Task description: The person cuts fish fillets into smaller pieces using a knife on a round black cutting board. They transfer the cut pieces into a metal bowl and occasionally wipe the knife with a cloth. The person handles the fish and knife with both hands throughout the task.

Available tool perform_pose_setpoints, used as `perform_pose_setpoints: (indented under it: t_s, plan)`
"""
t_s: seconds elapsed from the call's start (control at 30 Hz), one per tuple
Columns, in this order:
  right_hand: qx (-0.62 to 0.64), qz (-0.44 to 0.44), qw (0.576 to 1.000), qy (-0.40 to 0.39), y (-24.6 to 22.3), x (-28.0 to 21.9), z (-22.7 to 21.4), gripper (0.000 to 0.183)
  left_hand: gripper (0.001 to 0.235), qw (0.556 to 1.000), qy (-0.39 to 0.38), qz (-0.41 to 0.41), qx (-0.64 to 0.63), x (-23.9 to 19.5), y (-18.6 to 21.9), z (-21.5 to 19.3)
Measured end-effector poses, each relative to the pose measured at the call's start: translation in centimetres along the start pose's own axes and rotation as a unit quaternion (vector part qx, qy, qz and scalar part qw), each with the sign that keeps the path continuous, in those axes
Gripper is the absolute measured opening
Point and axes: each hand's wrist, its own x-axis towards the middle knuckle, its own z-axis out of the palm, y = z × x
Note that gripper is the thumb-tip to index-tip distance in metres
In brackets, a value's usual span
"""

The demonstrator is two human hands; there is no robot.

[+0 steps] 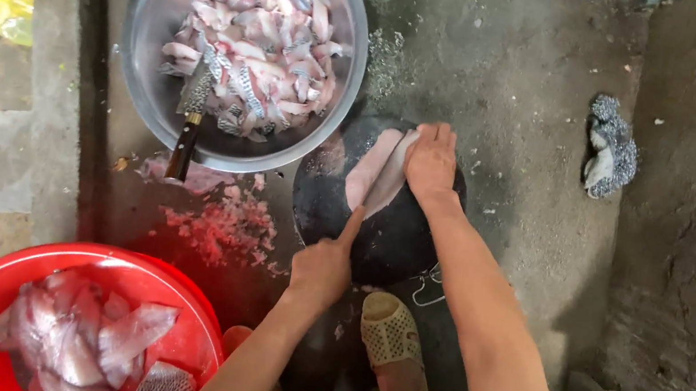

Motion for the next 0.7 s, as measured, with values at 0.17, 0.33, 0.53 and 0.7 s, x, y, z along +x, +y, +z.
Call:
perform_pose_setpoints:
  t_s: [0.17, 0.33, 0.53, 0.7]
  plan:
    - [0.013, -0.001, 1.0, 0.018, 0.6, -0.2, 0.7, 0.012, 0.09, 0.999, -0.03, -0.011, -0.023, -2.5, -1.2, 1.1]
    - [0.03, 0.017, 0.998, 0.043, 0.0, -0.1, -1.9, 0.005, 0.089, 0.999, -0.043, -0.01, -0.032, -4.5, -2.2, 2.4]
    - [0.041, 0.04, 0.998, 0.007, -0.2, 0.2, -2.5, 0.01, 0.09, 0.999, -0.028, -0.014, -0.02, -6.3, -3.0, 4.0]
    - [0.095, 0.005, 0.995, -0.01, 1.1, 0.3, -1.0, 0.024, 0.097, 0.995, -0.083, -0.031, -0.053, -8.6, -3.5, 4.7]
